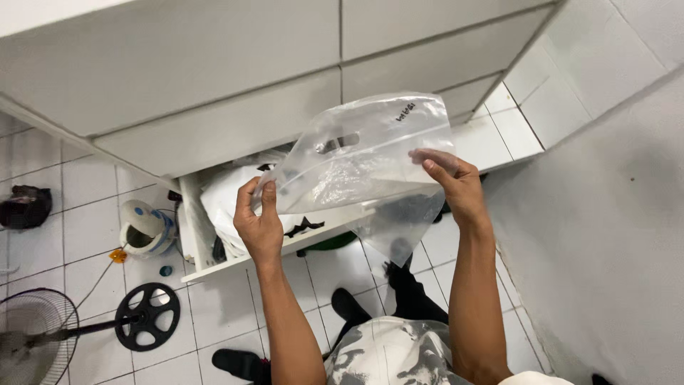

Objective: The person repeatedly opens a drawer, takes out a clear plastic sheet, and places it on top of a white cabinet. This action is performed multiple times in succession.

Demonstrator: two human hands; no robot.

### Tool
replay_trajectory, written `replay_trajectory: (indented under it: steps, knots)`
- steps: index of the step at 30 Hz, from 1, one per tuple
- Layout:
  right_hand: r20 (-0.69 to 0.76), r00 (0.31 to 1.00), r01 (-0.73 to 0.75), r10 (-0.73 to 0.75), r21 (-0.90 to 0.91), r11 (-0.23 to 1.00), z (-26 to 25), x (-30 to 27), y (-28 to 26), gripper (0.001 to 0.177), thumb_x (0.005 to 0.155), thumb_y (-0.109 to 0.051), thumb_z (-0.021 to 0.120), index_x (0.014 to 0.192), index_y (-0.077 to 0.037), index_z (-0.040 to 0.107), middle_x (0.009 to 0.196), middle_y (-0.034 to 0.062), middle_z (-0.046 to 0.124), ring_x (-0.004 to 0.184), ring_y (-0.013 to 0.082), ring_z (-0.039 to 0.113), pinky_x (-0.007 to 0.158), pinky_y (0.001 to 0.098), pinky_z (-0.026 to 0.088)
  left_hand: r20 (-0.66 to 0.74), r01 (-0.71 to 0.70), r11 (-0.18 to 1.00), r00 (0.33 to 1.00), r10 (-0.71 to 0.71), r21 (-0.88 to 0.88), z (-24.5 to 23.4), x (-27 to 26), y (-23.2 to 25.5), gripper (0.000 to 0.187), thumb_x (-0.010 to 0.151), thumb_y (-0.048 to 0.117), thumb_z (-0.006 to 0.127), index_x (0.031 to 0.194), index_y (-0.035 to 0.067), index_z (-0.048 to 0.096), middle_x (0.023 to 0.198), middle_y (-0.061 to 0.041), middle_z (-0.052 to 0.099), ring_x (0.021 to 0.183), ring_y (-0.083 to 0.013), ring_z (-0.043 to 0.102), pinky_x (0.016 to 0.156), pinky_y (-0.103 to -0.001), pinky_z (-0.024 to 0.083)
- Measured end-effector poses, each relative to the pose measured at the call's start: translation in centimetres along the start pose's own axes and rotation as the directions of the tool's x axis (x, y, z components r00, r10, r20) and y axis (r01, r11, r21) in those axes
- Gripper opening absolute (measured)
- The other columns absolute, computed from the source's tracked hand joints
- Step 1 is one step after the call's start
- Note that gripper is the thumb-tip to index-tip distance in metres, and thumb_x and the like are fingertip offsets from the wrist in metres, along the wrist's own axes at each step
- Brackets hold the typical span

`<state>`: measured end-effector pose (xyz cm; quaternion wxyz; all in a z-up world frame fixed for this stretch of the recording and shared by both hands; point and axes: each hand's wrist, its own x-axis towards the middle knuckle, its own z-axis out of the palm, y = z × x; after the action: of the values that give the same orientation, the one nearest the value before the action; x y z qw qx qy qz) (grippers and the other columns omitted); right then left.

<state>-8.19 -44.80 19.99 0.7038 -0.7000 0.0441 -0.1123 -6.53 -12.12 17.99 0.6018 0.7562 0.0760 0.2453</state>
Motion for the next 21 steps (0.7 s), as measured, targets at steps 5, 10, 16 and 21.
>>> replay_trajectory:
  steps: [5,10,16,21]
  knots:
    - [-0.135,0.991,-0.017,0.019,0.013,1.0,-5.4,-0.3,1.7,0.021,0.091,-0.013,0.076,0.111,-0.01,0.077,0.124,0.0093,0.075,0.126,0.0215,0.066,0.113,0.0395,0.048,0.055,-0.178,0.979,0.981,0.184,-0.099,5.6,-1.3,-0.4,0.012,0.1,0.014,0.073,0.11,0.008,0.072,0.119,-0.006,0.07,0.116,-0.0191,0.066,0.102,-0.035,0.055]
    - [-0.161,0.987,0.011,-0.003,0.045,0.999,-9.5,2.1,3.3,0.018,0.092,-0.01,0.075,0.11,-0.01,0.077,0.128,0.0102,0.073,0.13,0.0238,0.064,0.116,0.0405,0.048,0.03,-0.187,0.975,0.981,0.192,-0.116,11.0,-1.5,-0.3,0.009,0.1,0.012,0.075,0.108,0.009,0.074,0.12,-0.005,0.068,0.117,-0.0192,0.065,0.099,-0.033,0.057]
    - [-0.151,0.987,-0.04,0.053,0.084,0.996,-14.8,7.5,5.8,0.016,0.092,-0.01,0.076,0.108,-0.01,0.077,0.13,0.0138,0.073,0.131,0.0263,0.064,0.116,0.042,0.051,0.018,-0.191,0.967,0.98,0.197,-0.166,18.4,-1.2,0.1,0.01,0.1,0.014,0.075,0.109,0.008,0.074,0.121,-0.005,0.067,0.117,-0.0183,0.065,0.099,-0.032,0.057]
    - [-0.053,0.999,0.0,0.006,0.122,0.993,-19.9,13.4,7.6,0.015,0.092,-0.008,0.076,0.107,-0.01,0.078,0.129,0.0136,0.073,0.133,0.0242,0.063,0.118,0.0416,0.047,-0.033,-0.201,0.976,0.98,0.199,-0.086,24.7,-0.3,1.4,0.011,0.1,0.014,0.076,0.108,0.007,0.074,0.119,-0.006,0.068,0.117,-0.0198,0.065,0.102,-0.033,0.055]
